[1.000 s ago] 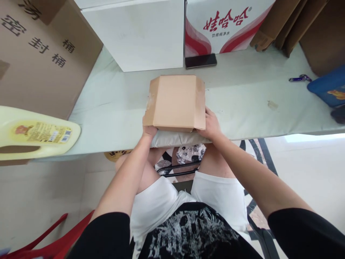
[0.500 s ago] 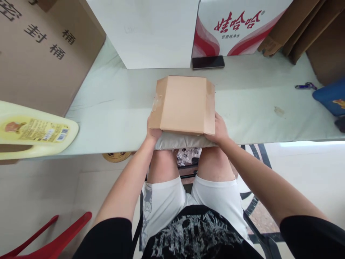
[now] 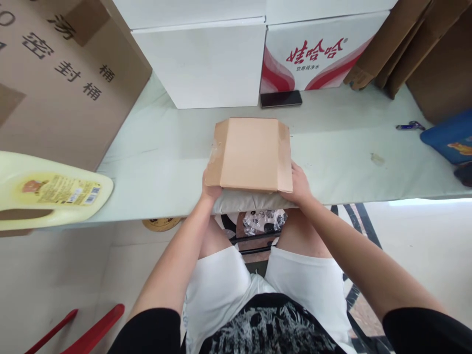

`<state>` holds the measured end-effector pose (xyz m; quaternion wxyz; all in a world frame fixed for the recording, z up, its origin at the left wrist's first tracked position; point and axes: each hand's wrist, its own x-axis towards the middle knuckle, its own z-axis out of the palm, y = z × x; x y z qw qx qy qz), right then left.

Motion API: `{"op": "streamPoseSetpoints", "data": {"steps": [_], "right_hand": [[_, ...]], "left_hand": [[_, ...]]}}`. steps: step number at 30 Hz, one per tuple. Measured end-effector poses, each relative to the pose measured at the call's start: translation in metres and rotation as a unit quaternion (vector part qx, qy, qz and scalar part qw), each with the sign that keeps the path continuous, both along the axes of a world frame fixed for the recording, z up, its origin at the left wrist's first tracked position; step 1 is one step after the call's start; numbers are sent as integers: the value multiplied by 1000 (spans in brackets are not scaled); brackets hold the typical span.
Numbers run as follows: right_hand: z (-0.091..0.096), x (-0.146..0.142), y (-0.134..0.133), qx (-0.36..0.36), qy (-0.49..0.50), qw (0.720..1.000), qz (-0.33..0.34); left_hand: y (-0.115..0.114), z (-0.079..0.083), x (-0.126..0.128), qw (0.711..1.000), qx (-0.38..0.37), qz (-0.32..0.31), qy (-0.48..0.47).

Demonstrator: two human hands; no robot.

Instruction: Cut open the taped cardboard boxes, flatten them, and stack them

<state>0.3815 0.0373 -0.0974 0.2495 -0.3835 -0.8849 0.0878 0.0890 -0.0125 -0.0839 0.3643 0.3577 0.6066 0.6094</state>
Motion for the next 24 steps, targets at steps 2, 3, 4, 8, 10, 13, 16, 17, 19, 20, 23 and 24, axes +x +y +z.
{"op": "streamPoseSetpoints", "data": {"steps": [2,3,4,8,10,13,16,17,19,20,23,24], "right_hand": [[-1,0,-1,-14,0,1000,-9],[-1,0,-1,-22,-1,1000,-14],[-2,1,-1,-29,-2,999,-20],[-3,2,-2,-54,-7,997,-45],[-2,1,-3,-63,-9,996,-57],[0,-1,-4,-72,-11,995,-62],[3,-2,-4,-79,-11,995,-51],[4,-2,-4,-81,-10,996,-46],[5,-2,-4,-85,-5,996,-37],[5,-2,-4,-86,-2,996,-32],[3,-1,-2,-84,16,996,-20],[3,-1,-2,-83,23,996,-19]], "left_hand": [[-2,5,-3,1000,-1,-1,18],[-5,8,-6,1000,-2,1,27],[-8,11,-8,999,-3,4,34],[-34,23,-18,998,6,14,59],[-53,28,-22,997,21,14,74],[-81,39,-25,996,30,9,82],[-95,51,-26,998,-10,-32,59],[-95,55,-26,997,-29,-49,48],[-90,64,-28,995,-64,-76,28],[-86,68,-29,993,-79,-87,21],[-74,77,-35,984,-130,-122,11],[-72,79,-38,978,-154,-143,11]]}}
